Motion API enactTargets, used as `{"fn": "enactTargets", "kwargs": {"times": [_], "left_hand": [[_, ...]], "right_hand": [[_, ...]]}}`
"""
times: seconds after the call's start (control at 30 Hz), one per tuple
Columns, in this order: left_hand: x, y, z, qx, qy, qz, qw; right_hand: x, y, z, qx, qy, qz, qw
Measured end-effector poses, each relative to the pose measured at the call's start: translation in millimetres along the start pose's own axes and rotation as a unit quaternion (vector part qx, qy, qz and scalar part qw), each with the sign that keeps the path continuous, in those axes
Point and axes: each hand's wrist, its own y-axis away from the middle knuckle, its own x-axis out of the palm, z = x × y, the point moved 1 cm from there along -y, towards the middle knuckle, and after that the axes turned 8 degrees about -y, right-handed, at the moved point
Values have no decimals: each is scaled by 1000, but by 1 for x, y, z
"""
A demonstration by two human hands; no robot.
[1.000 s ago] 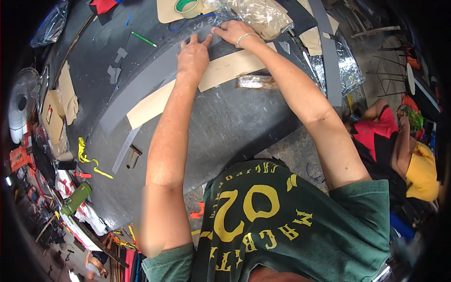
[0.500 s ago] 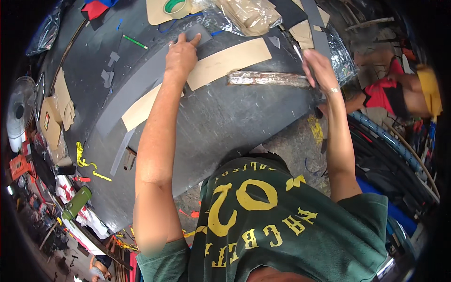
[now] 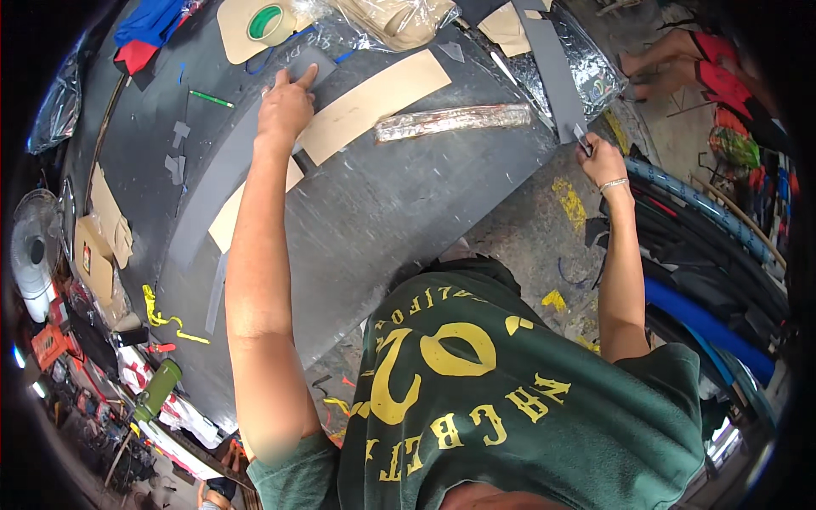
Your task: Measuring and cutting strips of material using a metal ruler and a utility knife on a workbench.
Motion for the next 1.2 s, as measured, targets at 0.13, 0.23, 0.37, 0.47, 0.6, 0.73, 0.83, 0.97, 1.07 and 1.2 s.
{"fn": "enactTargets", "kwargs": {"times": [0.13, 0.23, 0.37, 0.47, 0.6, 0.73, 0.83, 0.97, 1.07, 1.2], "left_hand": [[11, 2, 10, 13, -32, -49, 998], [9, 5, 9, 10, -32, -44, 998], [6, 5, 13, -7, 17, -57, 998], [-2, 6, 13, -20, 70, -85, 994], [-7, 11, 3, -36, 87, -111, 989], [-7, 10, 3, -37, 90, -111, 989], [-7, 9, -7, -27, 92, -124, 988], [-3, 10, -9, -38, 79, -146, 985], [-2, 9, -8, -39, 69, -146, 986], [-3, 8, -5, -20, 67, -150, 986]], "right_hand": [[-15, -12, 44, 10, -46, 14, 999], [-20, -15, 102, -93, -115, 43, 988], [-5, -35, 156, -301, -108, 27, 947], [3, -53, 185, -386, -69, 69, 917], [31, -77, 196, -419, -22, 121, 900], [32, -89, 201, -408, -5, 164, 898], [34, -95, 196, -451, 18, 151, 880], [35, -73, 201, -464, -18, 109, 879], [38, -51, 197, -444, -13, 85, 892], [58, -28, 186, -451, -66, -40, 889]]}}
